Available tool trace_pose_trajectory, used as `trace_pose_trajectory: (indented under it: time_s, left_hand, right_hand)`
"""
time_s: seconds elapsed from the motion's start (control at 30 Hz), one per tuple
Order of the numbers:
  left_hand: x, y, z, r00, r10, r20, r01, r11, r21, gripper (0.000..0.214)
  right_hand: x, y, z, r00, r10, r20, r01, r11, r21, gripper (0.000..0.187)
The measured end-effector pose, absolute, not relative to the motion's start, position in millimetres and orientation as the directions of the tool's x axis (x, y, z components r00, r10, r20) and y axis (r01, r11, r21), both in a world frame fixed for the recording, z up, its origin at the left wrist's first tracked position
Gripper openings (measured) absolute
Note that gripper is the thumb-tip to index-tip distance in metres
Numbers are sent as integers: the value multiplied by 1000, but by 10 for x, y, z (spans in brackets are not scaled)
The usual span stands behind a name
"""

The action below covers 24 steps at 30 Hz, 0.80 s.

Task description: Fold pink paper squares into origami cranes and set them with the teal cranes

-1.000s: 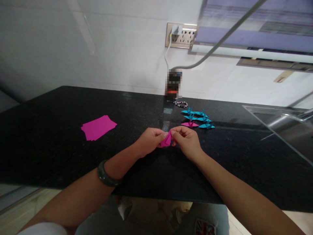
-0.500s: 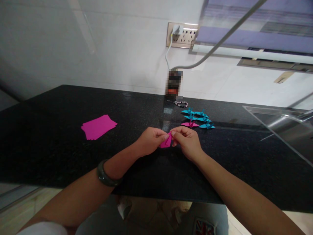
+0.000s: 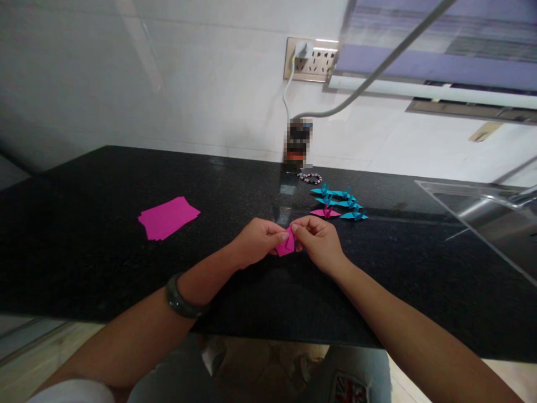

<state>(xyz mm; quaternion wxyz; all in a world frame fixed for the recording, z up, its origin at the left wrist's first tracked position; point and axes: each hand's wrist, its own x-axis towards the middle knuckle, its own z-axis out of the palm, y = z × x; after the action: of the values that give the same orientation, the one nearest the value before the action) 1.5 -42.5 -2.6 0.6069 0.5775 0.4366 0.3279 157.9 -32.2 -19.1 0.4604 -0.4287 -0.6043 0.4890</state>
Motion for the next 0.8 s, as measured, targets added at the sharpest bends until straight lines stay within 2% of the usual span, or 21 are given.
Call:
trace_pose_trajectory:
  time_s: [0.37,0.63,0.8]
  left_hand:
    - [12,-428,-52,398,907,-134,117,94,989,21]
    - [14,-422,-53,416,902,-117,116,75,990,22]
    - [14,-413,-76,388,916,-100,147,46,988,23]
  right_hand:
    - [1595,-294,-187,-271,956,110,12,118,-993,18]
    - [1589,-311,-181,-272,953,135,28,148,-989,18]
    - [1579,-314,-174,-290,949,125,-54,114,-992,19]
